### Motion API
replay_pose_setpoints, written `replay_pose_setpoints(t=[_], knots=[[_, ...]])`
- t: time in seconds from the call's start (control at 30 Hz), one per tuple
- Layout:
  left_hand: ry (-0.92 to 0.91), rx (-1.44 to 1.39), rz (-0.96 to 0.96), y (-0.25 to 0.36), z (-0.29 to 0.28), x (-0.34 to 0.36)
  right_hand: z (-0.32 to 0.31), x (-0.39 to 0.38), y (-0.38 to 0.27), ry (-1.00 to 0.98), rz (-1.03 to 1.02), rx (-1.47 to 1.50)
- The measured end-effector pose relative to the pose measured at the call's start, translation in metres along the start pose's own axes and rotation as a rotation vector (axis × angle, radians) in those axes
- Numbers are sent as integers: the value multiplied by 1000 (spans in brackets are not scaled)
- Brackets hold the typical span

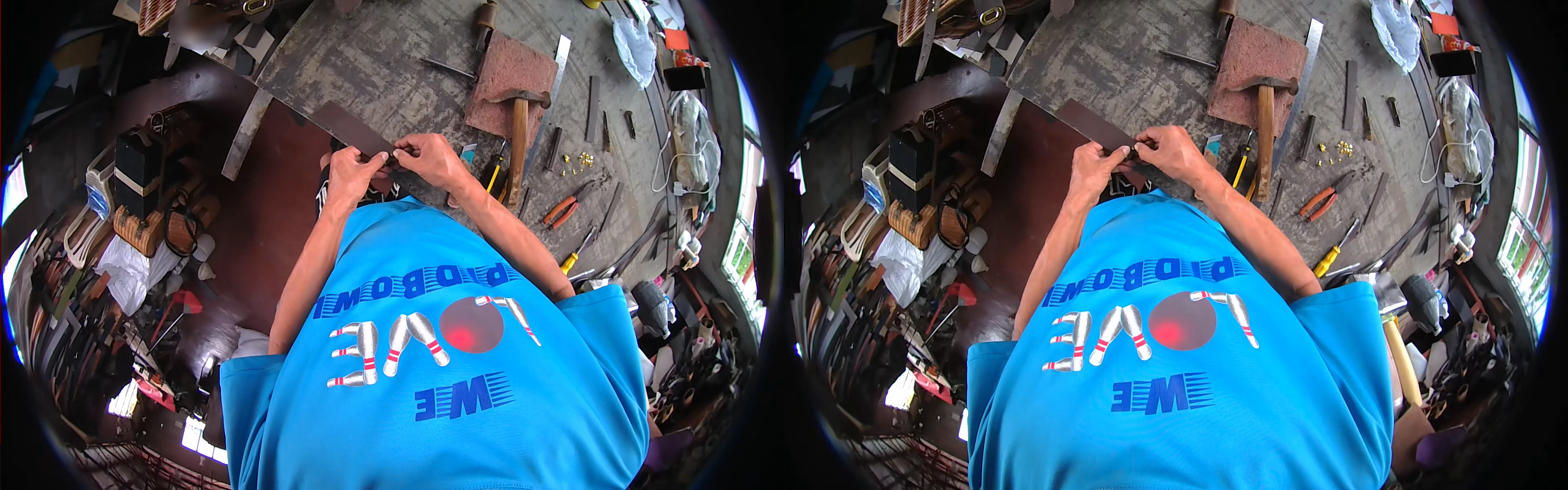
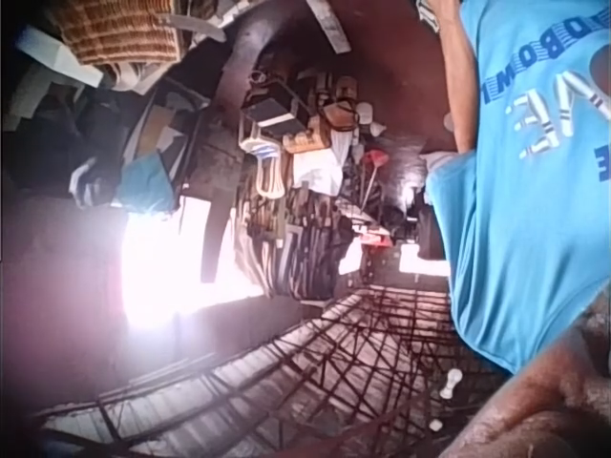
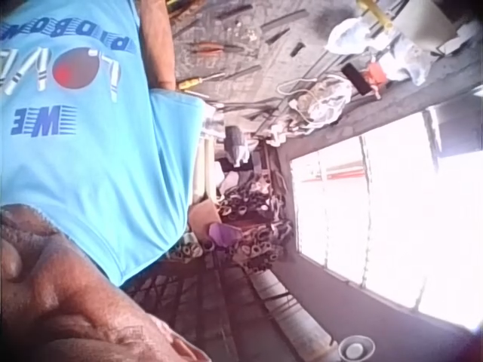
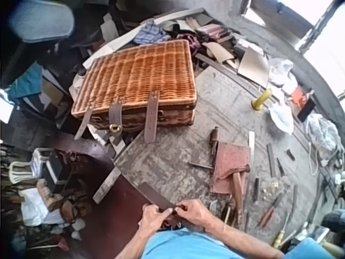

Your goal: Applying adhesive to a leather strap and attaching a metal buckle before mounting it onto a wicker basket.

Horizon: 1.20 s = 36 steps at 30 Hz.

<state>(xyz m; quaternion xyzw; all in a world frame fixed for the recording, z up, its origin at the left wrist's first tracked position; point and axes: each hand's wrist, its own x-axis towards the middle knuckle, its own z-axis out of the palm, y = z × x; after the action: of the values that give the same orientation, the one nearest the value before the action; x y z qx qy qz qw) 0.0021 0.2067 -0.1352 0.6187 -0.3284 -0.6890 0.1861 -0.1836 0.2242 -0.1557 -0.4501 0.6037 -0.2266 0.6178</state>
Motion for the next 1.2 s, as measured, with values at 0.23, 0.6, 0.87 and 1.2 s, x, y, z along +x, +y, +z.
replay_pose_setpoints(t=[0.23,0.6,0.87,1.2], knots=[[2,-17,-63,-4,-4,6,3,6,-13,55,12,-113],[50,130,-10,7,2,1,-3,4,-11,19,-81,-150],[66,274,52,-15,0,8,-13,13,-15,-140,-93,-233],[34,59,72,-4,0,2,-8,11,-8,-82,-26,16]])
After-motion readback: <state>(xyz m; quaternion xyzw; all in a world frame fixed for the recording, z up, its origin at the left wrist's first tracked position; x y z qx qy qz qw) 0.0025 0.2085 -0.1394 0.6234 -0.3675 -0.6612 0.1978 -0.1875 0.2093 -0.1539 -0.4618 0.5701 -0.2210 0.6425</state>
